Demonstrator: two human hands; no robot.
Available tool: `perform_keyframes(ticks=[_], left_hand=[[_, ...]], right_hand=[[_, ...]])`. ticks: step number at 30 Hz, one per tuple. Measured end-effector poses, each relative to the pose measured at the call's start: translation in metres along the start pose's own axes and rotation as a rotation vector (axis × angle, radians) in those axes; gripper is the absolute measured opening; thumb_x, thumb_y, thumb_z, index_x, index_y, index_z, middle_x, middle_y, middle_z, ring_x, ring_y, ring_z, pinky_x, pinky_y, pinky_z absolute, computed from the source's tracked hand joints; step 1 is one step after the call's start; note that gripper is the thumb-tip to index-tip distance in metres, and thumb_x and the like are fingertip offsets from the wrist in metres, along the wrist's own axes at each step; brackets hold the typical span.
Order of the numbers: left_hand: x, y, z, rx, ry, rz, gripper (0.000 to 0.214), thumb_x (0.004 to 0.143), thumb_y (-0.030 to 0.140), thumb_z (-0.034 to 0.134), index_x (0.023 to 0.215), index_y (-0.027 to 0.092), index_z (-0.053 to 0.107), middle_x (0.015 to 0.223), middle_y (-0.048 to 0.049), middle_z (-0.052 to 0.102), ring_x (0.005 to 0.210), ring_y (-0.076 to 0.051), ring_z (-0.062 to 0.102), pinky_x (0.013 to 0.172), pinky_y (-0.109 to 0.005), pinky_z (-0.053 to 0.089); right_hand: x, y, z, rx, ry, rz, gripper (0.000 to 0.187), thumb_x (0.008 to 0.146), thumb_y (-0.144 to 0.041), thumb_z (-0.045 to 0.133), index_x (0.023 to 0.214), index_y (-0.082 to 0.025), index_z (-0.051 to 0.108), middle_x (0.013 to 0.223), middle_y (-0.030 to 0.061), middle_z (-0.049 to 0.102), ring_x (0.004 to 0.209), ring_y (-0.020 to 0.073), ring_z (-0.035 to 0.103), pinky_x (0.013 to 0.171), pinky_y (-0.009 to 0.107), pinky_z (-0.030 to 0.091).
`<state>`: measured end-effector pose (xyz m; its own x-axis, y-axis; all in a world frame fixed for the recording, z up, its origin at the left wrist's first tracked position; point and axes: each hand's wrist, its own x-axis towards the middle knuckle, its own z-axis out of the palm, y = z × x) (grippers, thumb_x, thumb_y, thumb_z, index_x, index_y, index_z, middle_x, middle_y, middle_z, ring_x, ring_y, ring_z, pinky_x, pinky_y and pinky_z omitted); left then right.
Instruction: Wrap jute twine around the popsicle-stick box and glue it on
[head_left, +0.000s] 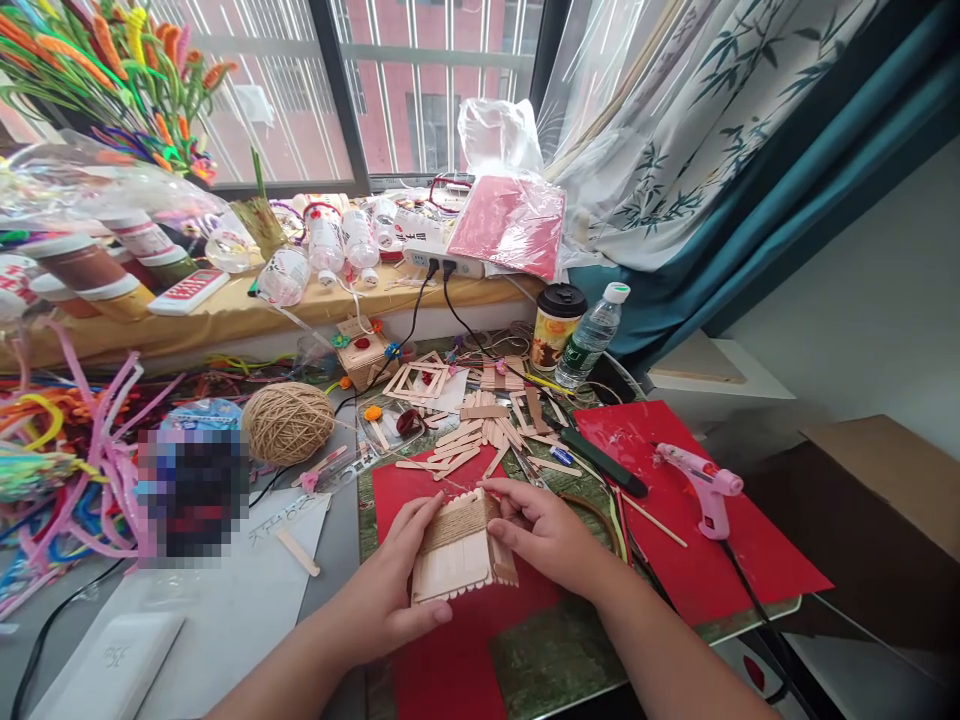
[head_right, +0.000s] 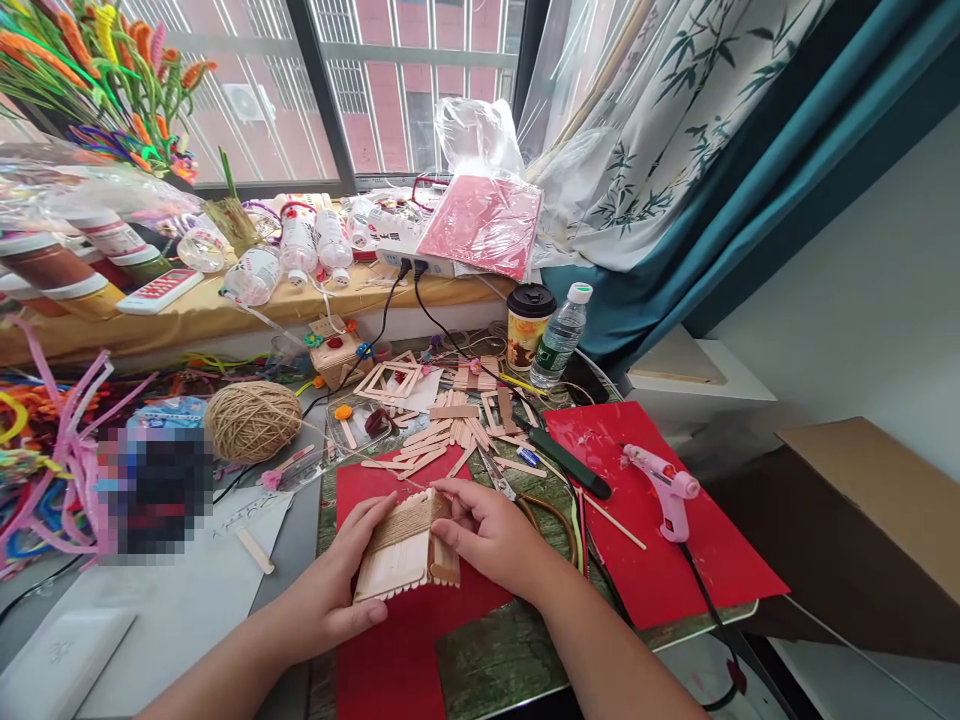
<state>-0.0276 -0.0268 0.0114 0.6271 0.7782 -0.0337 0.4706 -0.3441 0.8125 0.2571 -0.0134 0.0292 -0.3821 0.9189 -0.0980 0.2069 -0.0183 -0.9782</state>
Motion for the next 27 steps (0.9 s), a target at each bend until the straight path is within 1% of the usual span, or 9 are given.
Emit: perform_keyframes(ticks=[3,6,10,12,16,19,22,24,27], left_hand=[[0.0,0.003,0.001,0.024,-0.004,-0.049,0.119,0.078,0.049,0.086,0.167,0.032,0.008,0.169,-0.0152,0.021,0.156,-0.041,0.032,0.124,-0.055,0.039],[0.0,0.008,0.0,0.04,-0.004,-0.045,0.123,0.069,0.031,0.09,0.165,0.032,0.013,0.166,-0.0144,0.029,0.152,-0.04,0.039,0.122,-0.051,0.042],[-0.002,0.013,-0.001,0.033,0.036,-0.058,0.135,0.06,0.034,0.095,0.164,0.029,0.009,0.165,-0.0183,0.035,0.15,-0.044,0.041,0.123,-0.058,0.039],[-0.003,0.016,-0.002,0.008,0.076,-0.086,0.136,0.059,0.034,0.096,0.163,0.028,0.01,0.164,-0.0182,0.038,0.148,-0.044,0.044,0.122,-0.058,0.041],[-0.004,0.018,-0.006,-0.07,0.108,-0.121,0.112,0.059,0.028,0.092,0.151,0.028,0.029,0.147,-0.012,0.054,0.132,-0.037,0.059,0.111,-0.048,0.051],[-0.005,0.013,-0.007,-0.117,0.118,-0.151,0.103,0.059,0.028,0.091,0.142,0.027,0.03,0.132,-0.0084,0.059,0.117,-0.031,0.065,0.1,-0.043,0.055],[-0.005,0.007,-0.005,-0.154,0.114,-0.146,0.102,0.06,0.028,0.09,0.14,0.027,0.027,0.128,-0.0071,0.058,0.113,-0.028,0.065,0.097,-0.04,0.055],[-0.004,0.004,-0.002,-0.172,0.112,-0.14,0.103,0.061,0.027,0.089,0.141,0.028,0.025,0.128,-0.0072,0.058,0.112,-0.028,0.064,0.097,-0.04,0.054],[-0.004,0.003,-0.001,-0.191,0.109,-0.117,0.104,0.062,0.025,0.089,0.142,0.029,0.023,0.128,-0.0075,0.057,0.113,-0.028,0.065,0.097,-0.04,0.054]], right_hand=[[0.003,-0.03,0.001,-0.159,-0.058,-0.032,0.048,0.094,-0.04,0.074,0.139,-0.024,0.064,0.09,-0.001,0.062,0.071,0.0139,0.052,0.067,0.026,0.045],[0.009,-0.063,0.006,-0.398,-0.145,-0.135,0.041,0.091,-0.029,0.077,0.131,-0.025,0.068,0.1,0.0015,0.07,0.083,0.0176,0.059,0.078,0.029,0.047],[0.019,-0.087,0.023,-0.556,-0.195,-0.165,0.022,0.092,-0.025,0.076,0.113,-0.021,0.071,0.101,0.0044,0.074,0.092,0.0218,0.064,0.082,0.031,0.047],[0.021,-0.089,0.033,-0.596,-0.178,-0.168,0.024,0.092,-0.027,0.076,0.116,-0.022,0.07,0.102,0.0054,0.074,0.095,0.0234,0.065,0.083,0.033,0.047],[0.015,-0.083,0.04,-0.588,-0.106,-0.191,0.036,0.094,-0.025,0.074,0.128,-0.025,0.065,0.109,0.0058,0.073,0.101,0.0245,0.064,0.09,0.035,0.047],[0.007,-0.071,0.034,-0.533,-0.05,-0.205,0.009,0.1,-0.025,0.065,0.108,-0.023,0.068,0.099,0.0035,0.071,0.093,0.021,0.063,0.084,0.032,0.046],[0.001,-0.05,0.029,-0.397,-0.025,-0.137,0.014,0.102,-0.029,0.062,0.091,-0.022,0.067,0.084,-0.0001,0.065,0.078,0.0164,0.058,0.071,0.028,0.042],[-0.001,-0.033,0.03,-0.253,-0.02,-0.089,0.013,0.103,-0.034,0.062,0.102,-0.022,0.069,0.077,-0.0027,0.058,0.07,0.0145,0.053,0.066,0.026,0.041],[0.0,-0.013,0.035,-0.077,-0.023,-0.053,0.042,0.104,-0.042,0.061,0.142,-0.025,0.059,0.075,-0.0054,0.049,0.068,0.0136,0.048,0.065,0.025,0.04]])
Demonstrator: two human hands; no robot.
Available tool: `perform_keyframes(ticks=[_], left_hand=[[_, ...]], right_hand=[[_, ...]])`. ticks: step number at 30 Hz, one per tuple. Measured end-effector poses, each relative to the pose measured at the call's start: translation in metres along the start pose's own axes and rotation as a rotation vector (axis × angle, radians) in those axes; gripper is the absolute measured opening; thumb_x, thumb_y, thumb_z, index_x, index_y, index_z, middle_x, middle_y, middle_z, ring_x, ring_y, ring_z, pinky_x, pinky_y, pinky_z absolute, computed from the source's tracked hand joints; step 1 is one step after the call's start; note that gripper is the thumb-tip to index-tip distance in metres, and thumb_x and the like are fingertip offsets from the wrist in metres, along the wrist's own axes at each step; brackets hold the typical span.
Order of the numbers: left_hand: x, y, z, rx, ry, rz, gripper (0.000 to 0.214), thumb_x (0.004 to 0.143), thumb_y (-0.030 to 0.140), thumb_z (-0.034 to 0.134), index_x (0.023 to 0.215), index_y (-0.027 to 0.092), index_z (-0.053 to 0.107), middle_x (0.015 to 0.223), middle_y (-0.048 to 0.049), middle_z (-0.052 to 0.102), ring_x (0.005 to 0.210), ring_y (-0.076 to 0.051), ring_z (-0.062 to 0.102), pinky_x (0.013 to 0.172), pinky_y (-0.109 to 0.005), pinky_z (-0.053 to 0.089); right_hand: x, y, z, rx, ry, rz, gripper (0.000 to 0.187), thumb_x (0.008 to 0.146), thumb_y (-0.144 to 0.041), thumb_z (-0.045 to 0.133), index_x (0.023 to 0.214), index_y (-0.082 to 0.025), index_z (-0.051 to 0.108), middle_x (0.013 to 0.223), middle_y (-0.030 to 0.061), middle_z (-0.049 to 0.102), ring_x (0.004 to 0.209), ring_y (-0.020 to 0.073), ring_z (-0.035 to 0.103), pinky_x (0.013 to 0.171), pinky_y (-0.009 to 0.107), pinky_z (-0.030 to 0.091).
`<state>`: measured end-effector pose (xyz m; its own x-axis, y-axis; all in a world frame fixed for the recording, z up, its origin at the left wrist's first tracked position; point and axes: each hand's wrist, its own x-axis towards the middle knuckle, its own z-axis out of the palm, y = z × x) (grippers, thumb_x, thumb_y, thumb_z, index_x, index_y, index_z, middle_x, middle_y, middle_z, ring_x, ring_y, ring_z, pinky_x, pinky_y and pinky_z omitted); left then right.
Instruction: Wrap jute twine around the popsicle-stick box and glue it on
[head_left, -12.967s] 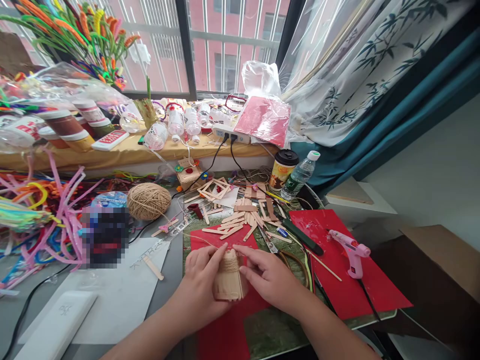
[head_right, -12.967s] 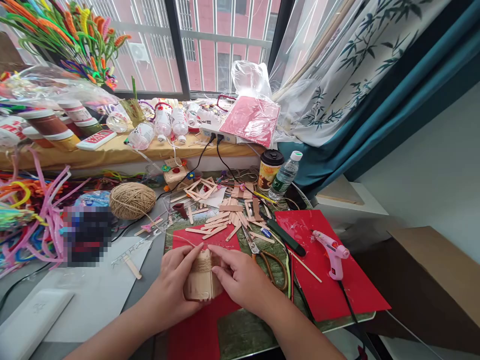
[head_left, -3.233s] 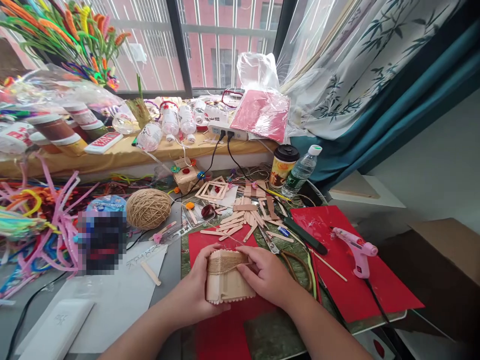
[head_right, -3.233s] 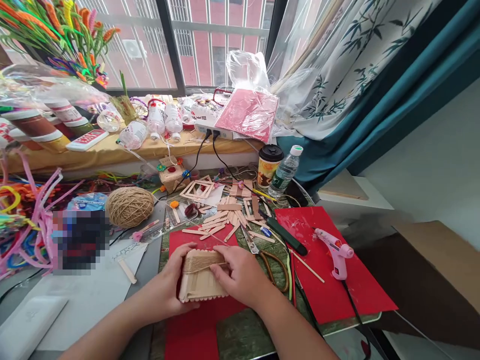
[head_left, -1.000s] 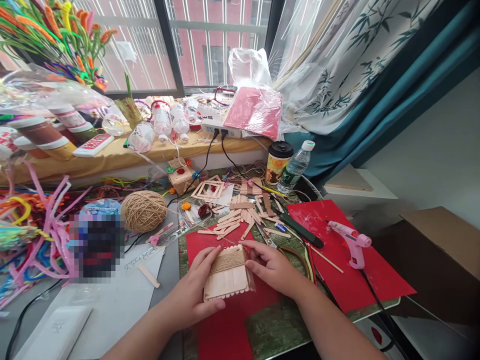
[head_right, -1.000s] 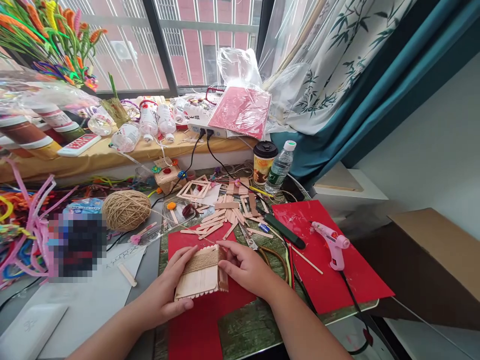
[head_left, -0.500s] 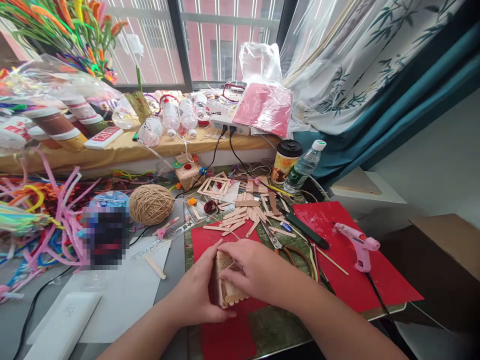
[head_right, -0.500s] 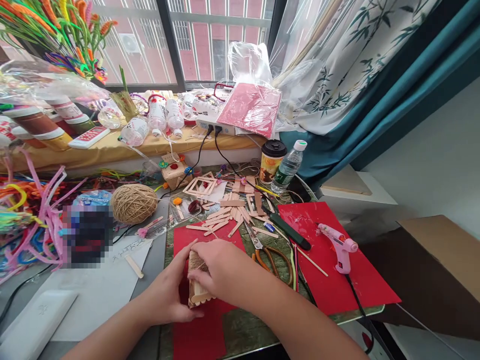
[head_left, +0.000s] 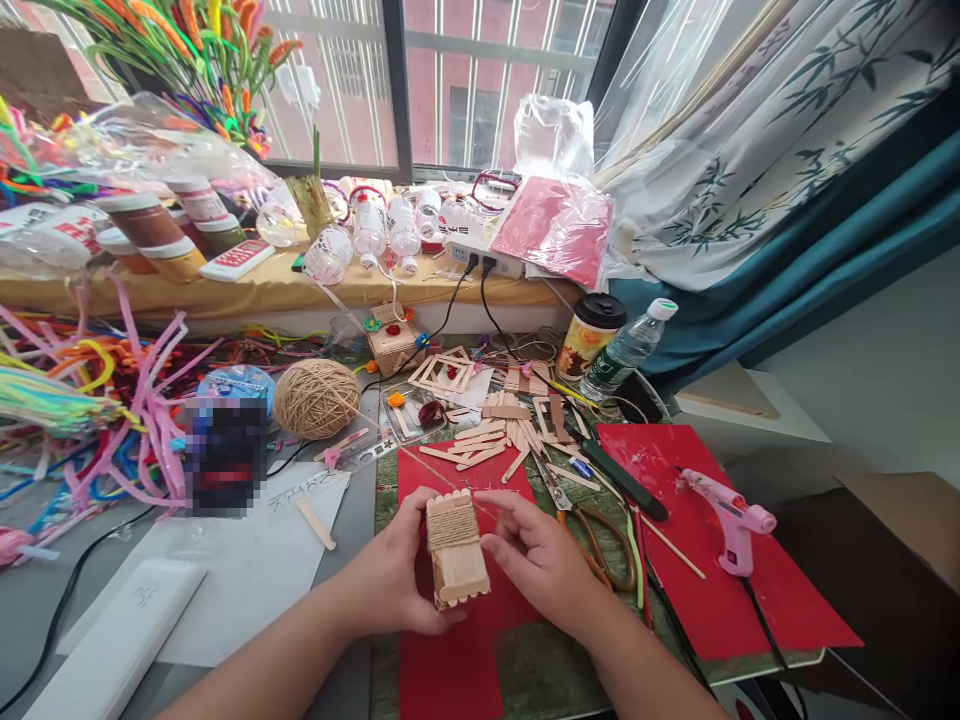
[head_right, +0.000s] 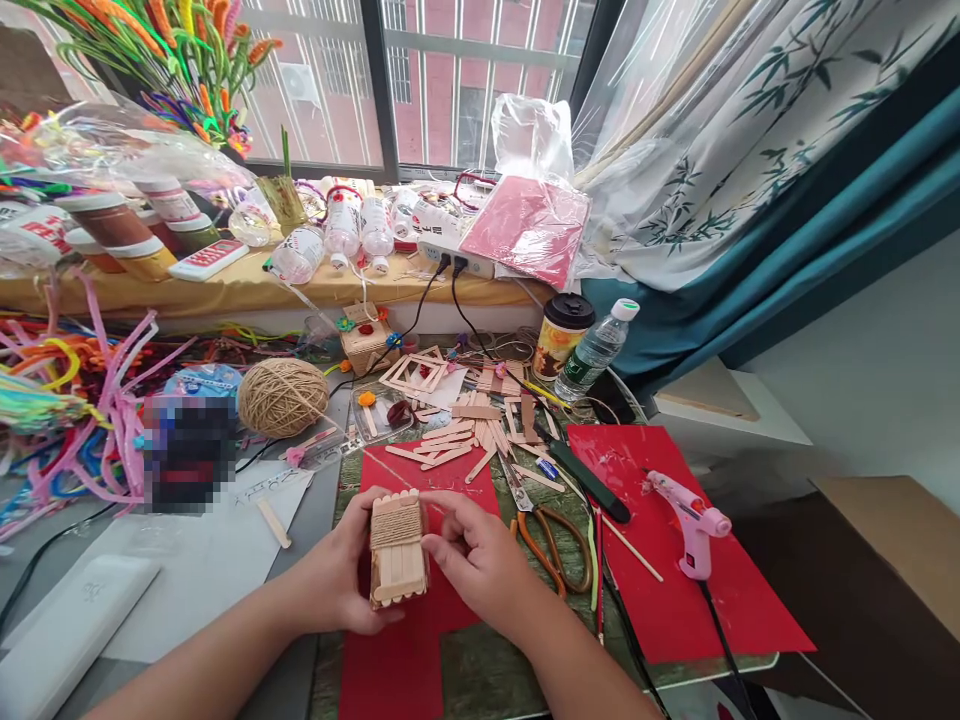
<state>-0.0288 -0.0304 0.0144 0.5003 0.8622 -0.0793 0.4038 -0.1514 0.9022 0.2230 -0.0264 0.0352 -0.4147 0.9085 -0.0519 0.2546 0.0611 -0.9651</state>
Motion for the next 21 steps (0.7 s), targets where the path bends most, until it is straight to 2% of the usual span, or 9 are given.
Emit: perform_keyframes(ticks=[2,5,8,10,13,18,21], left_hand=[[-0.001,0.0,0.0,-0.029,-0.016,0.016,0.103,0.063,0.023,0.088,0.143,0.029,0.023,0.13,-0.0081,0.058,0.117,-0.029,0.065,0.1,-0.041,0.053],[-0.001,0.001,0.001,-0.094,-0.065,0.029,0.107,0.062,0.021,0.088,0.145,0.03,0.02,0.136,-0.01,0.057,0.125,-0.031,0.063,0.104,-0.042,0.052],[0.0,0.003,0.005,-0.142,-0.102,0.058,0.114,0.058,0.02,0.091,0.146,0.031,0.018,0.14,-0.0115,0.056,0.129,-0.033,0.062,0.107,-0.043,0.052],[0.001,0.006,0.007,-0.15,-0.118,0.069,0.113,0.061,0.019,0.089,0.147,0.031,0.017,0.141,-0.0113,0.057,0.127,-0.032,0.064,0.106,-0.042,0.053],[0.002,0.01,0.007,-0.06,-0.11,0.051,0.112,0.066,0.018,0.087,0.152,0.031,0.017,0.147,-0.0124,0.053,0.131,-0.032,0.062,0.107,-0.042,0.053],[-0.003,0.014,-0.002,0.1,-0.079,0.024,0.142,0.061,0.041,0.098,0.164,0.031,0.0,0.168,-0.018,0.026,0.153,-0.041,0.036,0.124,-0.054,0.037],[-0.005,0.017,-0.012,0.118,-0.035,0.031,0.121,0.071,0.037,0.092,0.162,0.034,0.013,0.17,-0.0135,0.022,0.156,-0.037,0.032,0.126,-0.051,0.036]], right_hand=[[0.002,0.007,0.002,0.071,-0.045,-0.005,0.057,0.104,-0.048,0.06,0.155,-0.027,0.048,0.078,-0.0048,0.05,0.07,0.0137,0.049,0.068,0.025,0.042],[0.006,0.011,0.002,0.204,-0.153,-0.01,0.068,0.102,-0.055,0.061,0.16,-0.025,0.041,0.089,-0.0004,0.06,0.081,0.0164,0.058,0.077,0.029,0.049],[0.007,0.011,0.0,0.301,-0.198,-0.018,0.071,0.098,-0.06,0.065,0.157,-0.023,0.047,0.106,0.0052,0.067,0.096,0.021,0.063,0.086,0.033,0.052],[0.005,0.01,-0.001,0.309,-0.191,-0.029,0.07,0.097,-0.061,0.066,0.153,-0.022,0.051,0.108,0.0058,0.068,0.098,0.0214,0.064,0.086,0.033,0.053],[0.003,0.002,-0.006,0.221,-0.156,-0.023,0.065,0.098,-0.059,0.065,0.15,-0.022,0.053,0.098,0.0029,0.066,0.088,0.0188,0.062,0.08,0.029,0.051],[0.009,-0.027,-0.012,-0.107,-0.106,0.013,0.04,0.1,-0.046,0.066,0.134,-0.023,0.063,0.079,-0.0038,0.057,0.069,0.0146,0.051,0.063,0.026,0.04],[0.02,-0.042,-0.005,-0.273,-0.097,-0.015,0.029,0.1,-0.037,0.067,0.126,-0.023,0.066,0.08,-0.0027,0.061,0.07,0.0155,0.054,0.065,0.027,0.039]])
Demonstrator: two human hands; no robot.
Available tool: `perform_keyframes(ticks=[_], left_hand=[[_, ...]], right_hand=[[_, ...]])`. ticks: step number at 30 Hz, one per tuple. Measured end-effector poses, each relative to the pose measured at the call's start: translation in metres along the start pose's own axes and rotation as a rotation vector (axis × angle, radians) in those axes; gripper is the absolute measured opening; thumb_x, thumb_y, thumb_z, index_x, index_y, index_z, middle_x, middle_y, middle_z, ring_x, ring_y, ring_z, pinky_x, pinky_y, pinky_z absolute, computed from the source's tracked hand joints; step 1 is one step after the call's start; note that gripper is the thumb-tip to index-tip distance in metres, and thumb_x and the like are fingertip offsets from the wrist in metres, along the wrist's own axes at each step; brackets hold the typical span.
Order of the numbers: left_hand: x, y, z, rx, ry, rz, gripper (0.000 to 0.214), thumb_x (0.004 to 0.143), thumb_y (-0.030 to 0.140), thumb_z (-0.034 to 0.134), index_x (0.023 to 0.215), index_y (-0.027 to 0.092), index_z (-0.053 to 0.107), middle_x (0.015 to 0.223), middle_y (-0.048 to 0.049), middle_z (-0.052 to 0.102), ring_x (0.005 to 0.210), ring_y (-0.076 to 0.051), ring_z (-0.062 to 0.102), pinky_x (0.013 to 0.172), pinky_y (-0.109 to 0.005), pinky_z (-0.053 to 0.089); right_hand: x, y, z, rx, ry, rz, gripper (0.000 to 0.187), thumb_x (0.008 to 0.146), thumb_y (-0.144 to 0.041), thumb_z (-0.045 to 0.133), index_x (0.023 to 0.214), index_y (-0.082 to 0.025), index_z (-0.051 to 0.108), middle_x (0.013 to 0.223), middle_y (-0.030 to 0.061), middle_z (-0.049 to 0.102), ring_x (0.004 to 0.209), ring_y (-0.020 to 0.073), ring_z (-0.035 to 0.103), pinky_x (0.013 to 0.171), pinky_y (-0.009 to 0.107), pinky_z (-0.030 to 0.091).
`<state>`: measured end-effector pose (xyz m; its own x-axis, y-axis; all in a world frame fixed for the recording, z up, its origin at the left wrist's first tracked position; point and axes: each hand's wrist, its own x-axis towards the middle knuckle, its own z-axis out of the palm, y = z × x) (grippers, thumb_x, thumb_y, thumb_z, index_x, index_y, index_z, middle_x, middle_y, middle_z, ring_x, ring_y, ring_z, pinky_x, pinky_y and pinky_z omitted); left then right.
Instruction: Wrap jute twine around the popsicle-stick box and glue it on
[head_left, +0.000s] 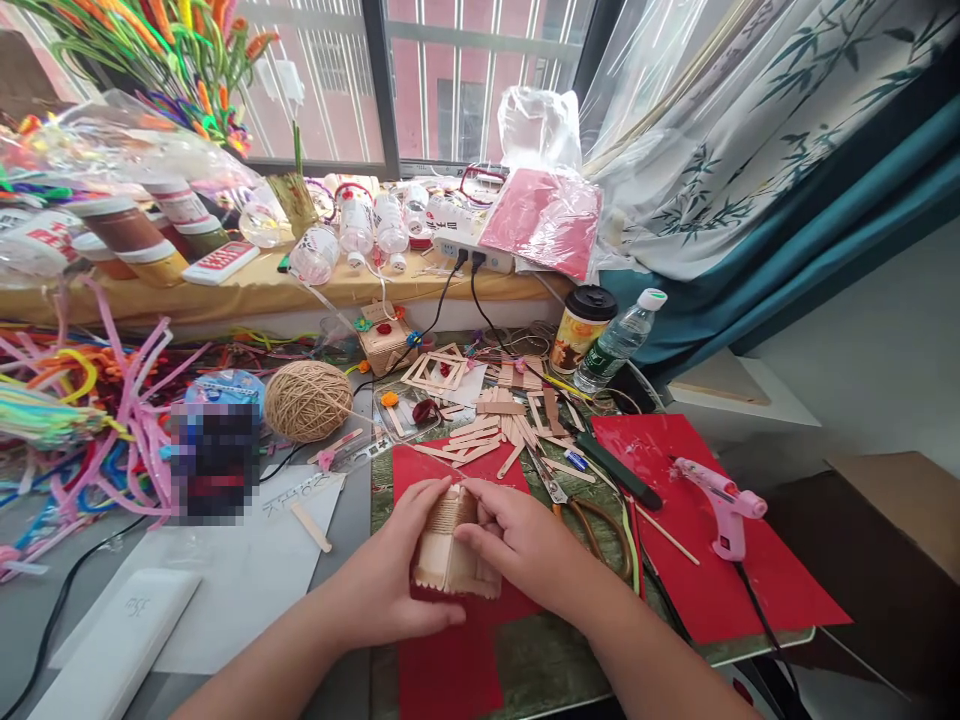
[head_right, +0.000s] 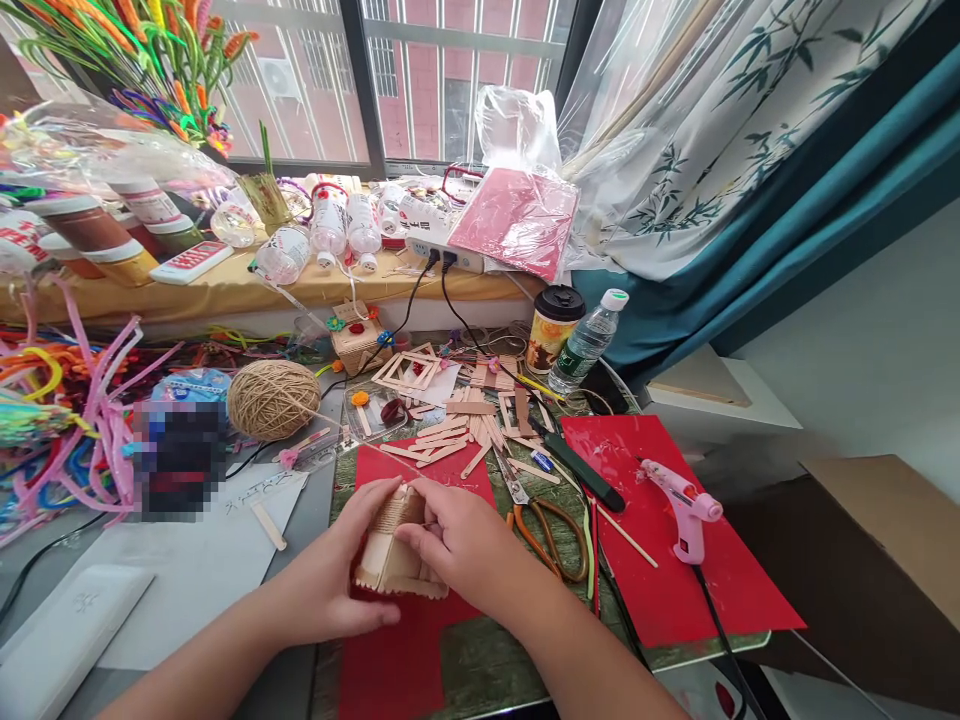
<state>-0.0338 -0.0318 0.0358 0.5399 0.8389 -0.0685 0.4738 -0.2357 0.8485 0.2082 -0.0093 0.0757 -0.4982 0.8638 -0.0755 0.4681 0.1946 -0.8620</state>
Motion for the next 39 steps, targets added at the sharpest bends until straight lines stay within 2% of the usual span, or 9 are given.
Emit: perform_keyframes(ticks=[2,7,10,15,20,23,26,32,39], left_hand=[[0.0,0.001,-0.007,0.007,0.037,-0.018,0.107,0.074,0.035,0.089,0.158,0.033,0.024,0.168,-0.0123,0.024,0.154,-0.035,0.034,0.125,-0.048,0.037],[0.005,0.0,-0.02,0.077,0.022,-0.053,0.109,0.065,0.036,0.092,0.155,0.03,0.031,0.153,-0.011,0.045,0.136,-0.033,0.054,0.112,-0.044,0.05],[0.009,-0.001,-0.023,0.159,-0.01,-0.032,0.087,0.059,0.03,0.091,0.136,0.026,0.052,0.129,-0.0072,0.06,0.117,-0.032,0.063,0.098,-0.04,0.055],[0.01,-0.002,-0.025,0.233,-0.027,-0.05,0.075,0.057,0.032,0.091,0.123,0.024,0.057,0.116,-0.0047,0.064,0.102,-0.029,0.066,0.088,-0.036,0.053],[0.007,-0.007,-0.024,0.286,-0.033,-0.035,0.088,0.056,0.038,0.094,0.134,0.025,0.054,0.128,-0.0084,0.064,0.116,-0.034,0.064,0.097,-0.04,0.053],[0.005,-0.011,-0.021,0.331,-0.036,0.008,0.117,0.059,0.054,0.095,0.157,0.026,0.037,0.157,-0.0148,0.047,0.142,-0.041,0.048,0.117,-0.051,0.042],[0.005,-0.009,-0.013,0.37,-0.037,0.054,0.128,0.061,0.067,0.091,0.165,0.028,0.026,0.167,-0.0164,0.035,0.152,-0.044,0.034,0.124,-0.057,0.033],[0.01,0.002,0.006,0.343,0.013,-0.011,0.115,0.071,0.037,0.088,0.166,0.03,0.024,0.157,-0.0152,0.046,0.146,-0.04,0.042,0.121,-0.055,0.039],[0.01,0.007,0.001,0.28,0.006,-0.012,0.095,0.072,0.028,0.083,0.156,0.028,0.038,0.152,-0.0126,0.048,0.143,-0.037,0.044,0.121,-0.052,0.04]], right_hand=[[0.009,-0.005,0.009,-0.104,0.02,-0.029,0.035,0.099,-0.034,0.068,0.132,-0.023,0.065,0.087,0.0003,0.068,0.077,0.018,0.059,0.07,0.028,0.042],[0.017,0.005,0.031,-0.356,0.117,-0.083,0.047,0.099,-0.042,0.069,0.139,-0.019,0.063,0.099,0.0095,0.075,0.092,0.0266,0.066,0.083,0.037,0.047],[0.011,0.017,0.029,-0.39,0.141,-0.098,0.034,0.101,-0.04,0.068,0.127,-0.02,0.069,0.106,0.0106,0.076,0.098,0.0276,0.068,0.088,0.039,0.048],[-0.012,0.035,0.008,-0.318,0.148,-0.052,0.012,0.103,-0.03,0.062,0.099,-0.023,0.071,0.091,0.0048,0.074,0.088,0.023,0.067,0.079,0.034,0.047],[-0.03,0.054,0.009,-0.208,0.219,-0.025,0.012,0.104,-0.03,0.059,0.102,-0.024,0.069,0.096,0.0043,0.074,0.088,0.0217,0.068,0.08,0.033,0.049],[-0.033,0.06,0.018,-0.164,0.279,-0.032,0.012,0.103,-0.029,0.06,0.1,-0.023,0.069,0.093,0.0044,0.074,0.086,0.0215,0.067,0.078,0.033,0.049],[-0.032,0.061,0.024,-0.127,0.295,-0.046,0.012,0.102,-0.028,0.06,0.096,-0.023,0.069,0.088,0.0034,0.072,0.082,0.0204,0.067,0.074,0.032,0.048],[-0.03,0.063,0.025,-0.078,0.287,-0.065,0.01,0.102,-0.028,0.062,0.096,-0.023,0.068,0.084,0.0019,0.069,0.079,0.0189,0.064,0.073,0.03,0.047],[-0.035,0.065,0.021,-0.044,0.262,-0.016,0.017,0.103,-0.028,0.055,0.09,-0.021,0.063,0.081,0.0014,0.066,0.076,0.018,0.061,0.071,0.03,0.045]])
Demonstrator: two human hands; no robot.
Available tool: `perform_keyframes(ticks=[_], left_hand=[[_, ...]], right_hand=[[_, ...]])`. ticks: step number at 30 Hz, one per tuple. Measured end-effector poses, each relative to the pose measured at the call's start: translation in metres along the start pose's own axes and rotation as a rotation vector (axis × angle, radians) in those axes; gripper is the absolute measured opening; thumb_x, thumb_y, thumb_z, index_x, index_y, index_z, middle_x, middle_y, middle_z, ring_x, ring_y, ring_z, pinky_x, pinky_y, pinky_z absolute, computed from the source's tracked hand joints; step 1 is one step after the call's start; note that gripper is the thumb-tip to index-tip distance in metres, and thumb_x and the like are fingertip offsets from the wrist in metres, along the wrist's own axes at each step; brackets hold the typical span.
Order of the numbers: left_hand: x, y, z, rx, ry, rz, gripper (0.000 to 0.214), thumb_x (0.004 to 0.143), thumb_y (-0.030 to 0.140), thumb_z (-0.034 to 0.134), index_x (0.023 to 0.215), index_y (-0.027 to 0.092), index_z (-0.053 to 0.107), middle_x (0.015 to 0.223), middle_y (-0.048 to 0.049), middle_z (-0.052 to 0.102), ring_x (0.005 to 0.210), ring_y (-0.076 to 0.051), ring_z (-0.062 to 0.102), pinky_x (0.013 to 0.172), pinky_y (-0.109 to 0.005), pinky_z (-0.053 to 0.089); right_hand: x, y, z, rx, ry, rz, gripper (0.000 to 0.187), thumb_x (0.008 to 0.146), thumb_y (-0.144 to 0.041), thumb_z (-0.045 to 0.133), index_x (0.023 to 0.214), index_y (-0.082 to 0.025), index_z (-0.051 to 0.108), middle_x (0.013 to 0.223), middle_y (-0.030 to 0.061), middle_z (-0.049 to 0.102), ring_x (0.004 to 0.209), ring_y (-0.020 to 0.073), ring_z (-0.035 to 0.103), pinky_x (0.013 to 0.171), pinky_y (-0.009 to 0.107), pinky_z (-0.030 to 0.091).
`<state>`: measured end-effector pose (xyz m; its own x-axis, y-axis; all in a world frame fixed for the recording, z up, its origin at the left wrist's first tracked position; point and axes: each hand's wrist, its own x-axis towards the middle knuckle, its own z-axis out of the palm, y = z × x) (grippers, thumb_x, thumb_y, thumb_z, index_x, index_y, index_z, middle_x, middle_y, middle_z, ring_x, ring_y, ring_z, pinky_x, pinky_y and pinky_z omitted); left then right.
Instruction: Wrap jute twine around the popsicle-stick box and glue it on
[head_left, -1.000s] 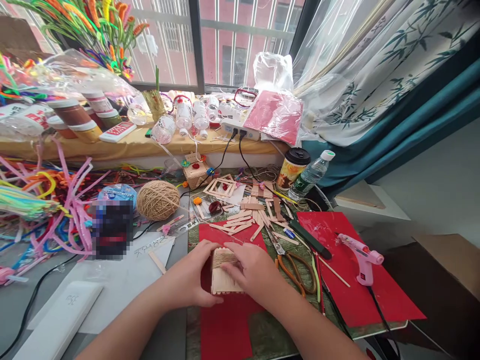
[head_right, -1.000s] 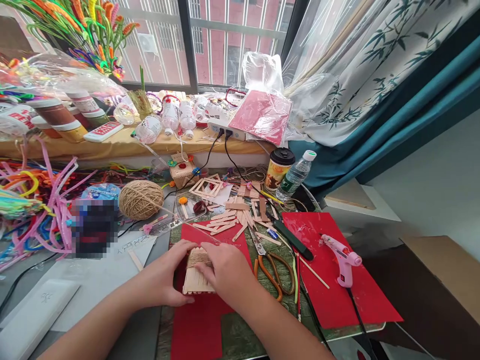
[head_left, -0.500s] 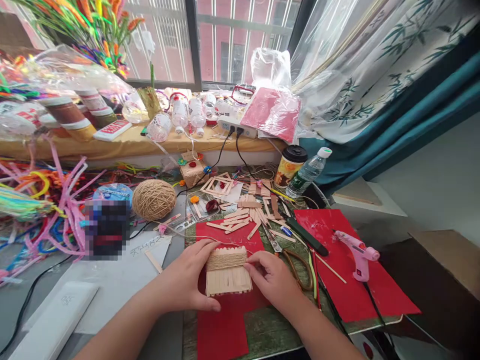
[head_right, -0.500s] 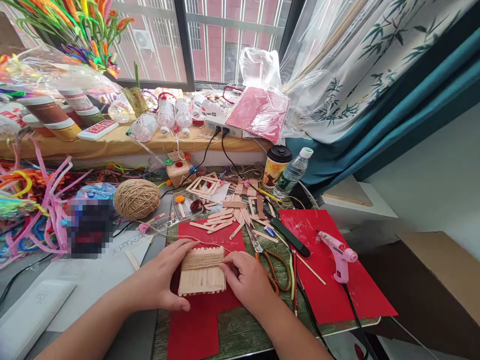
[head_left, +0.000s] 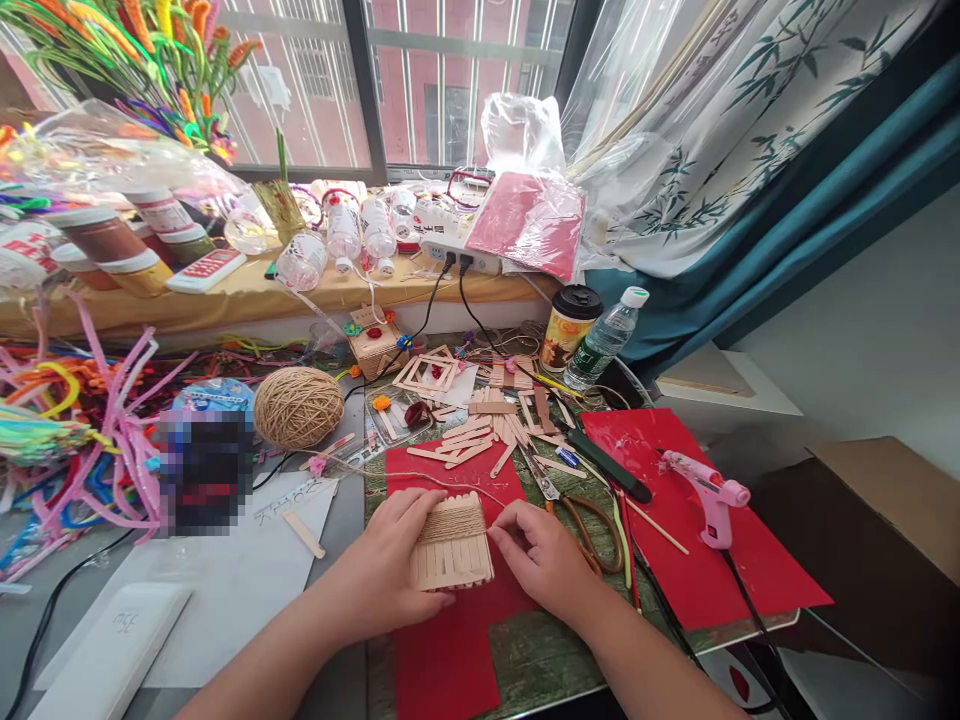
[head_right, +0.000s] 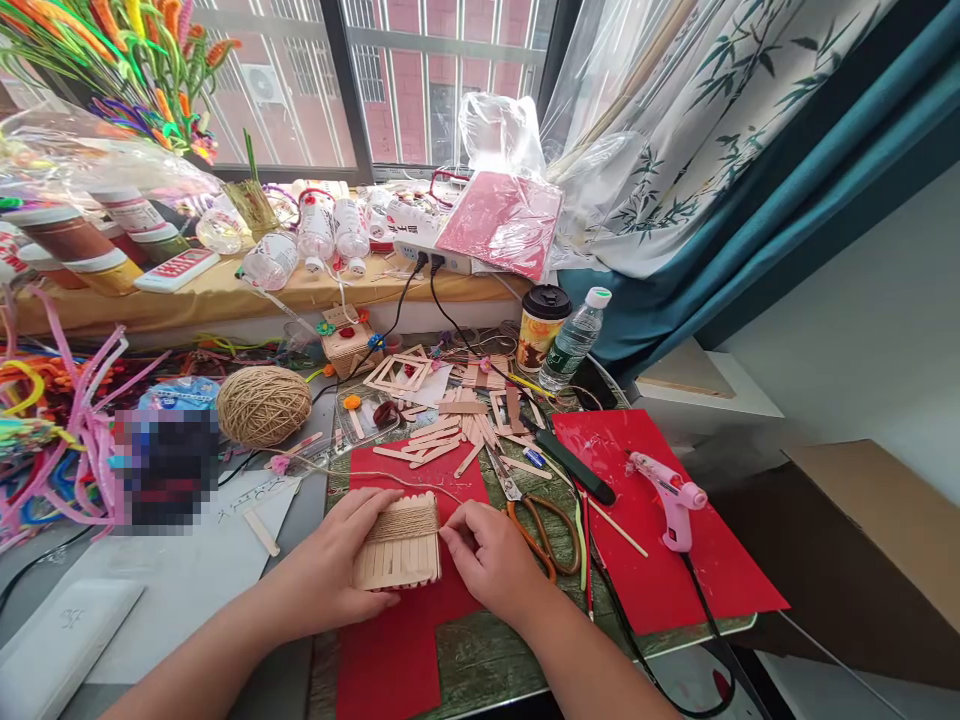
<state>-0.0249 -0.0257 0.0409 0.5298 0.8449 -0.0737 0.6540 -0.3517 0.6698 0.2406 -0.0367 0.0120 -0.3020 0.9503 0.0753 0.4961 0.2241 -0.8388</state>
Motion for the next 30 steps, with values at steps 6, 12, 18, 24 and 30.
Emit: perform_keyframes(ticks=[6,12,18,24,30], left_hand=[[0.0,-0.001,0.004,0.006,0.015,-0.014,0.093,0.072,0.027,0.082,0.154,0.027,0.037,0.152,-0.0141,0.047,0.144,-0.038,0.043,0.121,-0.054,0.038],[0.001,-0.002,0.006,-0.001,0.023,-0.015,0.092,0.072,0.027,0.083,0.153,0.026,0.039,0.151,-0.0129,0.048,0.143,-0.037,0.043,0.121,-0.052,0.04],[0.0,-0.003,0.007,-0.031,0.037,-0.018,0.089,0.075,0.026,0.081,0.152,0.029,0.036,0.153,-0.0118,0.045,0.144,-0.035,0.041,0.121,-0.052,0.04],[0.0,-0.009,0.013,-0.179,0.061,0.007,0.096,0.071,0.021,0.083,0.15,0.029,0.03,0.153,-0.0128,0.042,0.142,-0.035,0.045,0.12,-0.05,0.041],[-0.002,-0.023,0.026,-0.499,0.081,0.033,0.1,0.071,0.02,0.079,0.15,0.031,0.02,0.152,-0.0123,0.042,0.146,-0.034,0.044,0.122,-0.05,0.037]], right_hand=[[-0.001,0.0,0.0,-0.011,0.004,-0.015,0.018,0.102,-0.026,0.055,0.086,-0.021,0.061,0.08,0.0009,0.064,0.073,0.0168,0.058,0.067,0.029,0.042],[0.002,0.001,0.002,0.028,0.003,0.049,0.019,0.104,-0.029,0.054,0.089,-0.021,0.062,0.079,0.0003,0.065,0.074,0.0169,0.059,0.069,0.029,0.043],[0.002,0.004,0.006,0.158,-0.009,0.108,0.019,0.104,-0.035,0.056,0.091,-0.021,0.061,0.076,-0.0015,0.061,0.071,0.0158,0.056,0.067,0.028,0.04],[0.006,0.01,0.006,0.527,-0.008,0.181,0.035,0.096,-0.051,0.07,0.113,-0.021,0.063,0.072,-0.0056,0.049,0.066,0.0138,0.046,0.064,0.026,0.035],[0.008,0.008,0.003,0.777,-0.047,0.207,0.065,0.096,-0.051,0.074,0.148,-0.023,0.048,0.069,-0.009,0.039,0.061,0.0109,0.031,0.059,0.025,0.024]])
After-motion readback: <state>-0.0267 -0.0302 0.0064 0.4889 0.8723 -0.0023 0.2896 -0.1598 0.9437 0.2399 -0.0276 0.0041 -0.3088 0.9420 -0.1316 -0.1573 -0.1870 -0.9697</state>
